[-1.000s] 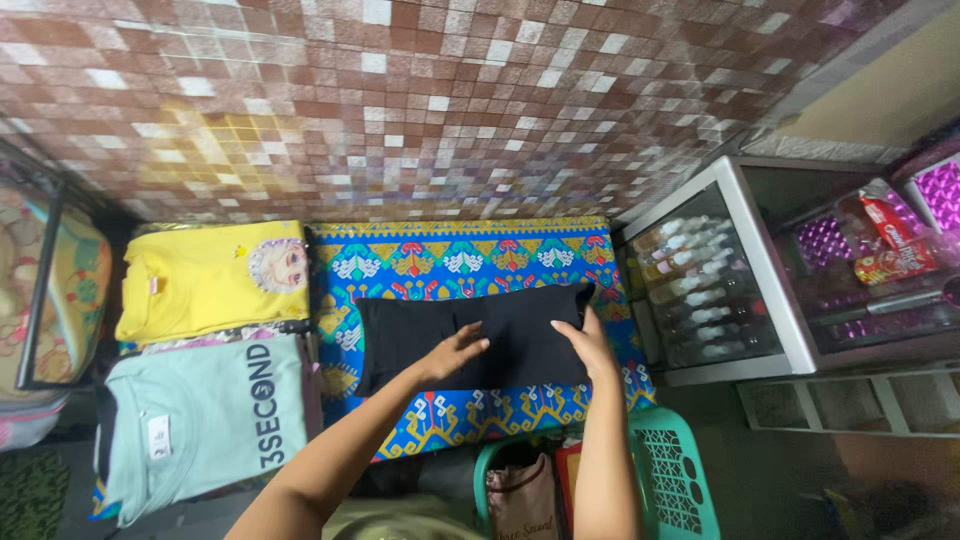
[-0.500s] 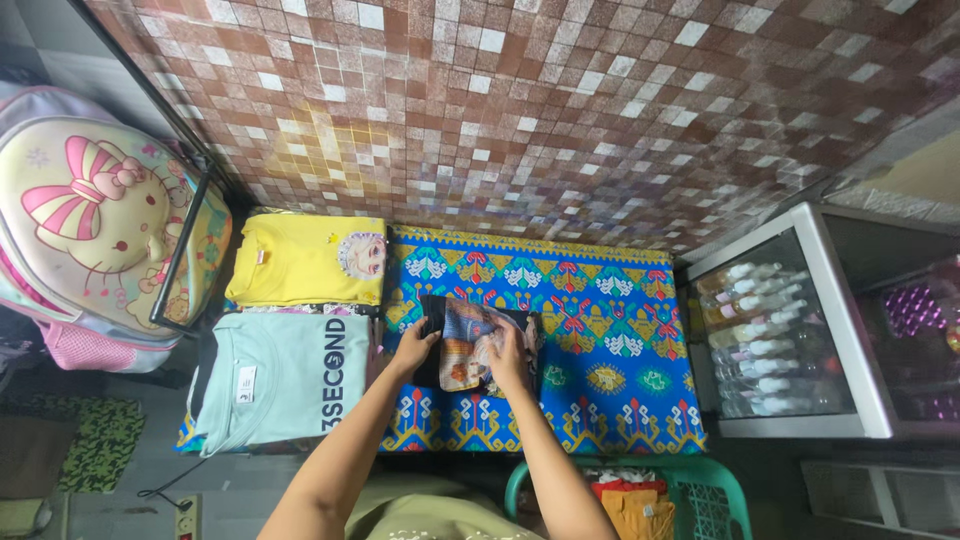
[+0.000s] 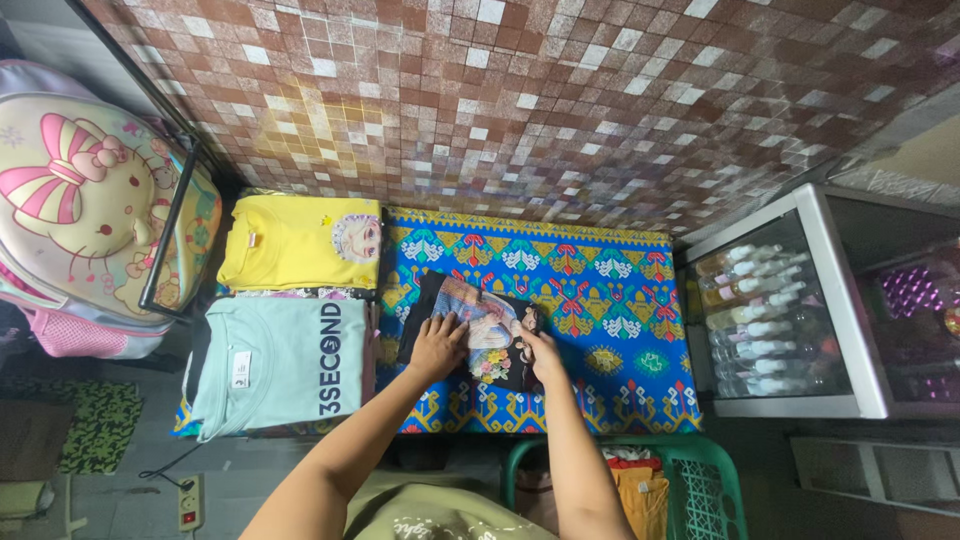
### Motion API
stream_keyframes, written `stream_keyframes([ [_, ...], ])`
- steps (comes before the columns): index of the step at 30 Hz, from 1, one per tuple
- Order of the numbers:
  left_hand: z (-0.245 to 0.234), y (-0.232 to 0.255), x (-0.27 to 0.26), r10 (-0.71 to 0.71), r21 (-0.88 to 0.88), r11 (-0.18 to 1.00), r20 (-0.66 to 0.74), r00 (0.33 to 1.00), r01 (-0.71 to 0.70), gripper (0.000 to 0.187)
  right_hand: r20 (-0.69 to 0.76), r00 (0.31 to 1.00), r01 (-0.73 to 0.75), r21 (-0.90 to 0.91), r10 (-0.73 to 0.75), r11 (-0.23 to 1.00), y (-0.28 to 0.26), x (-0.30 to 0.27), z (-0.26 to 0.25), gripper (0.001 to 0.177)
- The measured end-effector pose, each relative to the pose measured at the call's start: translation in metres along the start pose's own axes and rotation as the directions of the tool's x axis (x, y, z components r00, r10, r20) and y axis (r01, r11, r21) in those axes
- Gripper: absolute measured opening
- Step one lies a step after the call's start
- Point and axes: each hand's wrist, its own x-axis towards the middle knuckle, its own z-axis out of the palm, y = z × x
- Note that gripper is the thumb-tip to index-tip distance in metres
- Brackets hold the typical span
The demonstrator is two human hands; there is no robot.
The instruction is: The person folds multiple shirts one by one on a patterned table, smoothing and aligning each before stacking them. Items handled include a light blue shirt, a black shirt, a yellow shirt, a red shirt, a white shirt, and a pink shirt.
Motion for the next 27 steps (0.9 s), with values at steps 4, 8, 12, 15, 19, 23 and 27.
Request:
stream_keyframes([
  [4, 0.005, 0.03, -0.006, -0.414, -0.291, 0.839, 0.204, 0.887, 0.459, 0.076, 0.248, 0.944, 0.272, -0.222, -0.216, 0.936, -0.047, -0.042, 0.016, 0.05],
  [8, -0.044, 0.013, -0.008, 0.115, -0.396, -0.844, 0.525, 0.844, 0.361, 0.109, 0.583, 0.696, 0.714, -0.5, -0.419, 0.489, -0.11, -0.134, 0.059, 0.032],
  [12, -0.125, -0.022, -0.006, 0.054, -0.261, -0.961, 0.142, 0.988, 0.09, 0.091, 0.811, 0.259, 0.938, -0.341, -0.525, -0.064, -0.17, -0.205, 0.099, 0.031],
  [15, -0.176, -0.059, 0.007, -0.399, -0.513, -0.833, 0.294, 0.869, -0.208, 0.067, 0.808, 0.157, 0.938, -0.302, -0.568, -0.171, -0.205, -0.193, 0.139, 0.027],
  [19, -0.216, -0.145, 0.009, -0.552, -0.573, -0.71, 0.093, 0.829, -0.409, 0.052, 0.729, -0.019, 0.912, -0.267, -0.684, -0.31, -0.211, -0.113, 0.204, 0.032],
  [23, -0.214, -0.226, 0.003, -0.629, -0.656, -0.614, 0.071, 0.774, -0.439, 0.044, 0.66, 0.006, 0.973, -0.177, -0.751, -0.148, -0.172, -0.018, 0.273, 0.037],
  [27, -0.18, -0.269, -0.013, -0.724, -0.682, -0.628, 0.337, 0.601, -0.375, 0.037, 0.615, 0.116, 0.988, -0.154, -0.78, 0.025, -0.093, 0.043, 0.316, 0.036],
])
